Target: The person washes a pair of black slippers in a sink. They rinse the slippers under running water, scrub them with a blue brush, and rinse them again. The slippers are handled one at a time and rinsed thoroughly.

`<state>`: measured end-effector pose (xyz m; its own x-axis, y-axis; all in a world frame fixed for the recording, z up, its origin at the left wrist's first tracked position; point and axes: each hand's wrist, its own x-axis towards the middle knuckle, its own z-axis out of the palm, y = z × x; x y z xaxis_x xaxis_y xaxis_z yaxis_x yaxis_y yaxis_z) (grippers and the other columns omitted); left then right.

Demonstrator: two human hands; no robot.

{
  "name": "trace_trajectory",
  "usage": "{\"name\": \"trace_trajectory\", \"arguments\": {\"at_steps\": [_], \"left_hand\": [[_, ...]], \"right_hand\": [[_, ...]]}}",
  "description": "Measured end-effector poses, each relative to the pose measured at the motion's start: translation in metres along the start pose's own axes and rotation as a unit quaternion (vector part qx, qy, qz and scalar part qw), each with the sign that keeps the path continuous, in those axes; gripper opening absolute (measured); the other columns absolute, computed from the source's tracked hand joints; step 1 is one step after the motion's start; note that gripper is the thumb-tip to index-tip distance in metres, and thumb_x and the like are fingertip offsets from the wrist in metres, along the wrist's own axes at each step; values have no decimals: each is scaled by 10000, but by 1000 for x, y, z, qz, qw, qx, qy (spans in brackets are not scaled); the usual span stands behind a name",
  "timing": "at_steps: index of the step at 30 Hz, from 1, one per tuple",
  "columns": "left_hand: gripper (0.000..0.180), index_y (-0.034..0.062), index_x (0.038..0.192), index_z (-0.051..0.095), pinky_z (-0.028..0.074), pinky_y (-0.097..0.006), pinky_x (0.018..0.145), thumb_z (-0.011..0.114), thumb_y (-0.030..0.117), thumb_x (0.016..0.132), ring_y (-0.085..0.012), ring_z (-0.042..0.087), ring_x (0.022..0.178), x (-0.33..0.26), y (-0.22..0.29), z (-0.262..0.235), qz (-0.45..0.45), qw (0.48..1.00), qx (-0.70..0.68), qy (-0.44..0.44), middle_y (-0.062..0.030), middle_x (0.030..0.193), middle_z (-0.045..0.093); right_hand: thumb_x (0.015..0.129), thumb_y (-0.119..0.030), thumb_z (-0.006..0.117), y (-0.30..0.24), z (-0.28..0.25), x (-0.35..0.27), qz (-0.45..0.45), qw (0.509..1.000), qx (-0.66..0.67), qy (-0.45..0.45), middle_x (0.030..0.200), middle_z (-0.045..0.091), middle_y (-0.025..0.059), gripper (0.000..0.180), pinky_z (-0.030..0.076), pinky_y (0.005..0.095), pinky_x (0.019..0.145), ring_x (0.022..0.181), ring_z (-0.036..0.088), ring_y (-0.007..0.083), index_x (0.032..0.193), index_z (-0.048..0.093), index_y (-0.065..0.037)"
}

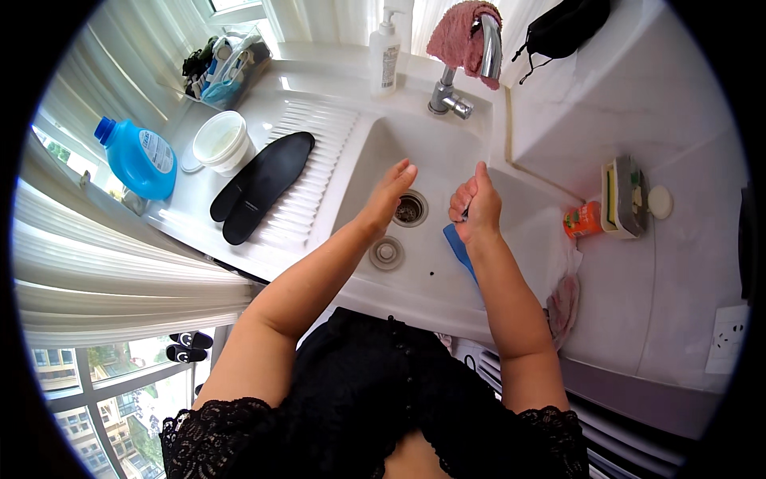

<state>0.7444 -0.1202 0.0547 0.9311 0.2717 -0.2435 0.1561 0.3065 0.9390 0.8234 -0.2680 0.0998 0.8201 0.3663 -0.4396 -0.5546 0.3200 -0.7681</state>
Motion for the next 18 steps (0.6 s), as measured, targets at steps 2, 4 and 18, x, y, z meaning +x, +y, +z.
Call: {"name": "trace_trajectory", "arguments": {"at_steps": [2, 4, 18], "left_hand": [[808, 61, 1412, 291, 212, -470, 1052, 488, 612, 854, -253, 318, 1282, 1, -6, 2, 3, 1000, 1, 15, -129, 1362, 404], [776, 52, 1381, 337, 250, -449, 1025, 489, 605, 858, -231, 358, 1239, 0, -7, 5, 2, 1000, 8, 27, -115, 1315, 448], [635, -30, 1334, 377, 360, -312, 982, 506, 441, 928, -213, 476, 1167, -6, -13, 31, -14, 996, 85, 20, -155, 1228, 518]], "right_hand": [[936, -398, 463, 1, -4, 0, 3, 1000, -5, 3, 489, 284, -19, 448, 190, 279, 367, 399, 273, 133, 580, 296, -184], [934, -349, 454, 1, -5, -1, -11, 1000, -6, -4, 475, 285, -11, 431, 190, 281, 357, 385, 271, 133, 582, 285, -169], [907, -313, 474, 8, -11, 0, -4, 999, 0, -37, 477, 300, -11, 389, 201, 289, 372, 404, 282, 143, 584, 307, -177]]}}
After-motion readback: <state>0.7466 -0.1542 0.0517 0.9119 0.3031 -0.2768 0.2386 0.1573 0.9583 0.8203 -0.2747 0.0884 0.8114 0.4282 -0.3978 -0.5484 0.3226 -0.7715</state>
